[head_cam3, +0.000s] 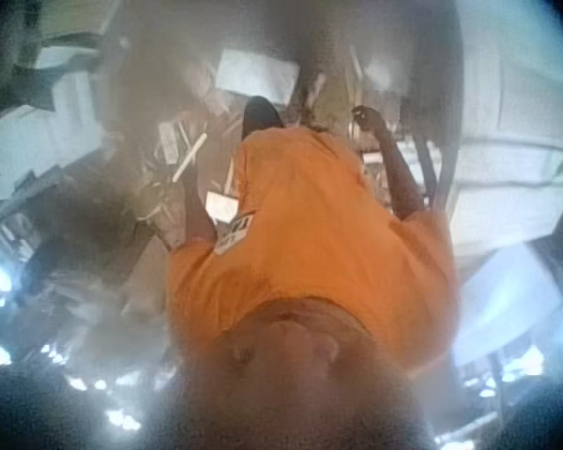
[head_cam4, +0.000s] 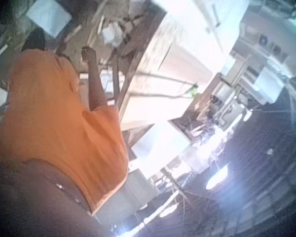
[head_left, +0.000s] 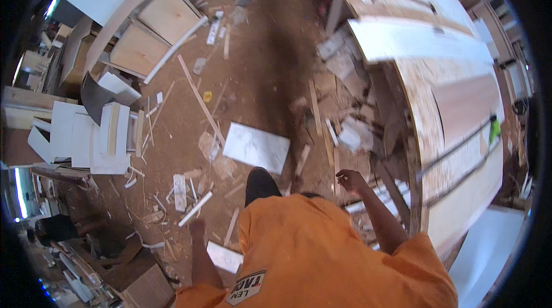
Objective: The person uses a green heat gun to apply heat to a large wooden board, then aligns and presses a strip of edge banding onto the board's edge. The person smooths the banding with their hands to ensure it adheres.
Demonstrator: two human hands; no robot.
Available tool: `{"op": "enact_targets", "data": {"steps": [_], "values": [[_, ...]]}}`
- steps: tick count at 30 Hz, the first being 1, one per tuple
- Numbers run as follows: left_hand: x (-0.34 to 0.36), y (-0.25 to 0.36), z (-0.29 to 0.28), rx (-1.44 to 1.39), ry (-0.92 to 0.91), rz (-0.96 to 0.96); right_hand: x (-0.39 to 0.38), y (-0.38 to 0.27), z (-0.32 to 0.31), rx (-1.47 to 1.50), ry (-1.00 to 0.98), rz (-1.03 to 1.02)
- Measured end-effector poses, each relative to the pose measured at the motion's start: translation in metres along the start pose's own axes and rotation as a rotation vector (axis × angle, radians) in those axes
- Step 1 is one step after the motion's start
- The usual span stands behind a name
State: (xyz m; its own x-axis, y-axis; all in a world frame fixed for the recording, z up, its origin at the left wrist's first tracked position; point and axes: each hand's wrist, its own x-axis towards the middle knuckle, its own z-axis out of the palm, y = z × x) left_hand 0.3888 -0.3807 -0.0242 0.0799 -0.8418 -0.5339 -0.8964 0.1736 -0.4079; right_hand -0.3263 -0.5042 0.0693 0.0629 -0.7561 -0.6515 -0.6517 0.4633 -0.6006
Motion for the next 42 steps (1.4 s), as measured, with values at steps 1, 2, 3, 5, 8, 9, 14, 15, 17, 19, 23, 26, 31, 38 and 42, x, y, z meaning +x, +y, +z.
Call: {"op": "enact_targets", "data": {"steps": [1,2,3,5,8,9,14,15,17,19,23,26,31,38,42], "values": [[-0.006,0.001,0.001,-0.056,0.122,0.042,0.035,-0.030,-0.018,-0.103,0.092,-0.100],[-0.008,0.012,0.003,-0.347,-0.125,0.079,0.068,-0.064,-0.034,-0.128,0.124,-0.101],[-0.006,0.019,0.011,-0.575,-0.343,0.024,0.102,-0.099,-0.046,-0.130,0.145,-0.109],[0.050,0.042,-0.013,-0.836,-0.540,-0.034,0.163,-0.147,-0.060,-0.135,0.187,-0.051],[0.190,0.045,-0.076,-0.928,-0.584,0.103,0.230,-0.173,-0.063,-0.186,0.079,-0.070],[0.234,0.046,-0.097,-0.950,-0.555,0.145,0.246,-0.193,-0.064,-0.326,-0.023,-0.036],[0.565,-0.010,-0.293,-0.941,-0.191,0.358,0.298,-0.228,-0.084,-0.159,-0.018,0.124],[0.632,-0.033,-0.343,-1.021,-0.080,0.332,0.315,-0.235,-0.090,-0.110,-0.001,0.157],[0.729,-0.047,-0.499,-1.437,-0.127,0.296,0.343,-0.229,-0.107,-0.039,0.090,0.357],[0.817,-0.084,-0.609,-1.465,-0.033,0.337,0.398,-0.223,-0.112,0.018,0.064,0.427],[0.938,-0.071,-0.773,-1.573,0.150,0.431,0.541,-0.191,-0.177,-0.048,0.052,0.353],[1.037,-0.098,-0.726,-1.671,-0.045,0.222,0.646,-0.223,-0.205,-0.159,-0.081,0.166],[1.094,-0.112,-0.627,-1.078,-0.332,0.383,0.820,-0.428,-0.395,-0.089,0.065,0.122],[1.187,-0.130,-0.681,-0.370,-0.248,0.816,1.077,-0.625,-0.634,-0.229,0.253,-0.091],[1.339,-0.091,-0.781,-0.687,-0.342,0.585,1.211,-0.689,-0.703,-0.298,0.418,-0.272]]}}
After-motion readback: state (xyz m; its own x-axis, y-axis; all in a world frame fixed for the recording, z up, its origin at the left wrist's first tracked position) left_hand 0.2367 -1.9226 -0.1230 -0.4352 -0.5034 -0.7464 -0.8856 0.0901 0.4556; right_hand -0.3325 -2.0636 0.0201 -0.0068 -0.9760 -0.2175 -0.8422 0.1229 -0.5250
